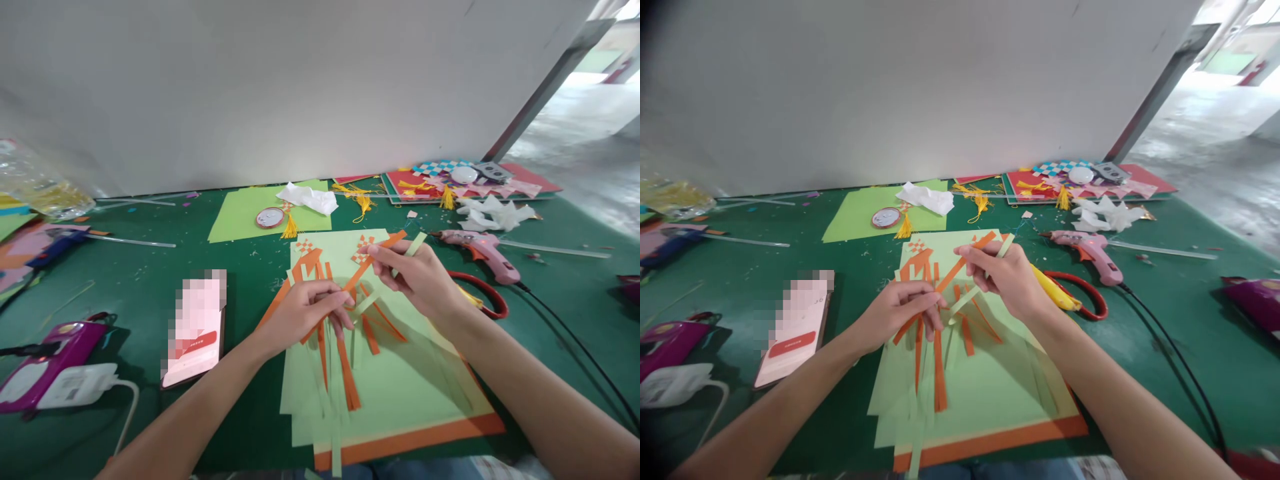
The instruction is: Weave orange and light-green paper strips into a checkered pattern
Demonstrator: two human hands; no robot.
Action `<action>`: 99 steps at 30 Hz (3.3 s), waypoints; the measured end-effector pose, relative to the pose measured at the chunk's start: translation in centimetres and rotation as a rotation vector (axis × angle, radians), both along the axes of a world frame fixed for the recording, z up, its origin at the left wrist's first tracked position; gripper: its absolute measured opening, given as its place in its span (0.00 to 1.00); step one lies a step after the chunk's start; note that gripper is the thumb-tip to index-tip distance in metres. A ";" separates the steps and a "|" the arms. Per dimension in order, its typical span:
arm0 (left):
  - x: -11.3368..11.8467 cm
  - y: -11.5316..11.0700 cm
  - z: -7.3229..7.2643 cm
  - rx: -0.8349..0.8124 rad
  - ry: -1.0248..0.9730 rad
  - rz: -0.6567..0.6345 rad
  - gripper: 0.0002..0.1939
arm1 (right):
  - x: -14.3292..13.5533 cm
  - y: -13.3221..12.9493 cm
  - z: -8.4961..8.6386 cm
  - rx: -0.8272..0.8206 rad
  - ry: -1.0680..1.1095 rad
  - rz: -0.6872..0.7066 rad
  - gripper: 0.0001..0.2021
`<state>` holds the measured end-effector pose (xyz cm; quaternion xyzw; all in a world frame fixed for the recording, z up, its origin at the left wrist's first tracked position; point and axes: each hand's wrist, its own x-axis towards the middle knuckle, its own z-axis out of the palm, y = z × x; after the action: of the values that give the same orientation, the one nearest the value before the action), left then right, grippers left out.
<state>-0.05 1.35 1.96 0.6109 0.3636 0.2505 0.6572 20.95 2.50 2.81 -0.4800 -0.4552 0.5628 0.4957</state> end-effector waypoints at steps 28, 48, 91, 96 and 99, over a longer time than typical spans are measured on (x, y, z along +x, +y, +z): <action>0.0 0.2 -0.5 0.020 -0.016 0.112 0.15 | 1.7 0.4 1.3 0.049 0.358 0.107 0.11; 0.2 0.6 -0.3 -0.062 -0.043 0.233 0.14 | 0.6 -0.7 0.8 0.017 0.138 0.378 0.17; 1.0 -0.5 -0.5 -0.033 -0.041 0.051 0.14 | -2.9 -2.1 -1.3 0.086 -0.202 0.071 0.31; 0.8 -0.3 -0.5 0.042 -0.060 0.107 0.14 | -2.7 -1.8 -1.1 0.171 -0.293 -0.061 0.30; 0.6 -0.2 -0.3 0.064 -0.077 0.133 0.13 | -2.0 -1.3 -1.2 0.120 -0.236 -0.007 0.18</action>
<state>0.58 1.10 1.64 0.5962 0.3694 0.3284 0.6327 18.91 1.18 1.61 -0.5139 -0.5413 0.4725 0.4687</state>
